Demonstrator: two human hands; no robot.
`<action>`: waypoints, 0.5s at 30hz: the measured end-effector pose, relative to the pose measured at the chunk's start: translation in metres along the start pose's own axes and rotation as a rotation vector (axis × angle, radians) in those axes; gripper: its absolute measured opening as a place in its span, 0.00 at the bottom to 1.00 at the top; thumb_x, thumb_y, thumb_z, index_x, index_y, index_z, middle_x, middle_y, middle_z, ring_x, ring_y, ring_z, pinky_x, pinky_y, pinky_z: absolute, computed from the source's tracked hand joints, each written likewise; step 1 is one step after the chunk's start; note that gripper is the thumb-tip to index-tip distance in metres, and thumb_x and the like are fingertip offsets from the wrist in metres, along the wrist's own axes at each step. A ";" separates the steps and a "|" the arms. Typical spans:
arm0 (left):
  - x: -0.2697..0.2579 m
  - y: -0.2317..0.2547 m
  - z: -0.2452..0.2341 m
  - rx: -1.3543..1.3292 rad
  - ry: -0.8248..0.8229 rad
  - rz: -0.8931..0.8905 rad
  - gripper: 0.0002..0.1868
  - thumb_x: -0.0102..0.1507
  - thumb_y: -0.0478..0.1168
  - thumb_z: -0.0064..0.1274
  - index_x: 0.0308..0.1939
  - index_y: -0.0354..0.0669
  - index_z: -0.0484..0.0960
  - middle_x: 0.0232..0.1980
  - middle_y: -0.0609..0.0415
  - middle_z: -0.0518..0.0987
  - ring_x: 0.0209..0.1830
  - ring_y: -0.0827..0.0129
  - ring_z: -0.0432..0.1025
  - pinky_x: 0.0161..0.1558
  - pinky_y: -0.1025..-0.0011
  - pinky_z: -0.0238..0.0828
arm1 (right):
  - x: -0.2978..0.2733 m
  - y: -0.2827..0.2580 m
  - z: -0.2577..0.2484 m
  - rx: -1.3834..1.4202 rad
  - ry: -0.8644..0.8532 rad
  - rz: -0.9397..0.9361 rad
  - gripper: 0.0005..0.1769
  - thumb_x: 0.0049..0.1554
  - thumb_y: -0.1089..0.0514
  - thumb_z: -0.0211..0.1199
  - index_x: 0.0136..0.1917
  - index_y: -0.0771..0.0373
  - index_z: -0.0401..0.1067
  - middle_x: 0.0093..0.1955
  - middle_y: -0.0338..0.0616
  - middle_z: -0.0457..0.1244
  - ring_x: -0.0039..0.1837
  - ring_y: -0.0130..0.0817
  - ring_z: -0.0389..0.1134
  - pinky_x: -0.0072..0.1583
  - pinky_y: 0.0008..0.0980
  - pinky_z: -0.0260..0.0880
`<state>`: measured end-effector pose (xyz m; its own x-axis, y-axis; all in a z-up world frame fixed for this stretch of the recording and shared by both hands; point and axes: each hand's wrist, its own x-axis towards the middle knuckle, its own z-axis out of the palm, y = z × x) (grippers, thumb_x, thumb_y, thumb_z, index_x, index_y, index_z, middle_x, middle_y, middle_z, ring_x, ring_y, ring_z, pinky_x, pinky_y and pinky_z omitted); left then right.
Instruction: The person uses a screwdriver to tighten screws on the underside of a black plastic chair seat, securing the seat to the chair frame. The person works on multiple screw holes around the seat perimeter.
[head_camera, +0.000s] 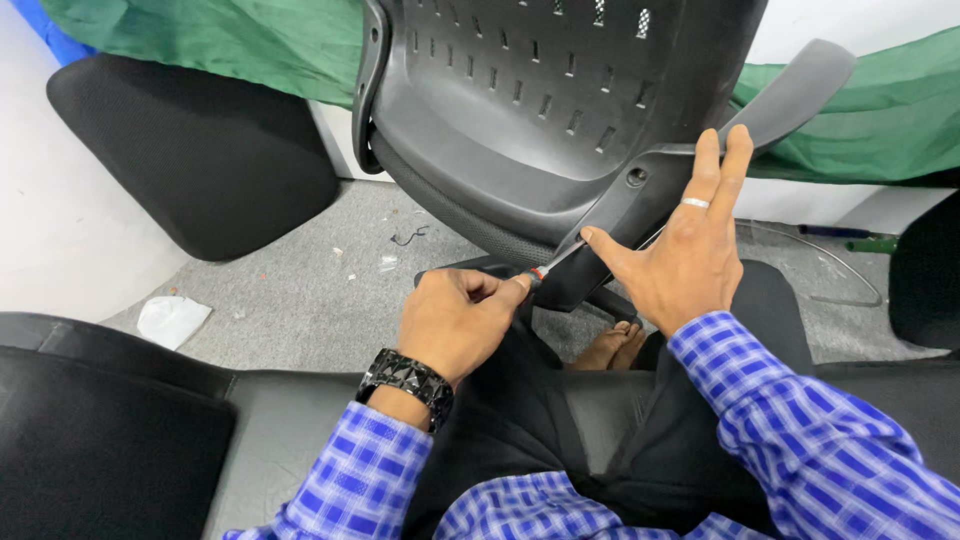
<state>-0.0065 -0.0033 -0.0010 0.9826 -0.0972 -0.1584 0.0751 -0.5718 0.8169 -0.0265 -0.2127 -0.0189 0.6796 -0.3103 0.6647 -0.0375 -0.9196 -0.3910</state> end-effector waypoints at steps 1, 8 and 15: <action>0.001 0.000 -0.001 0.022 -0.006 0.032 0.20 0.56 0.58 0.62 0.33 0.46 0.91 0.28 0.53 0.86 0.30 0.67 0.81 0.39 0.68 0.76 | 0.001 -0.001 -0.001 0.003 -0.014 0.020 0.71 0.45 0.42 0.84 0.82 0.72 0.40 0.85 0.59 0.33 0.72 0.61 0.62 0.65 0.48 0.69; 0.004 -0.002 -0.001 0.049 0.011 0.109 0.16 0.53 0.58 0.64 0.36 0.55 0.92 0.31 0.53 0.87 0.34 0.63 0.83 0.42 0.67 0.77 | 0.002 0.001 0.002 -0.079 -0.025 0.031 0.72 0.45 0.41 0.85 0.82 0.73 0.41 0.85 0.59 0.33 0.73 0.65 0.58 0.69 0.53 0.63; 0.010 -0.008 -0.005 0.061 0.014 0.131 0.16 0.51 0.55 0.67 0.40 0.58 0.92 0.34 0.54 0.88 0.35 0.64 0.82 0.43 0.68 0.77 | 0.000 0.005 0.008 0.034 0.050 -0.060 0.71 0.44 0.46 0.86 0.81 0.77 0.43 0.83 0.62 0.34 0.77 0.67 0.53 0.73 0.53 0.60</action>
<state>0.0037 0.0043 -0.0063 0.9855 -0.1635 -0.0446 -0.0642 -0.6036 0.7947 -0.0206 -0.2156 -0.0261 0.6421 -0.2673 0.7185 0.0277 -0.9286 -0.3701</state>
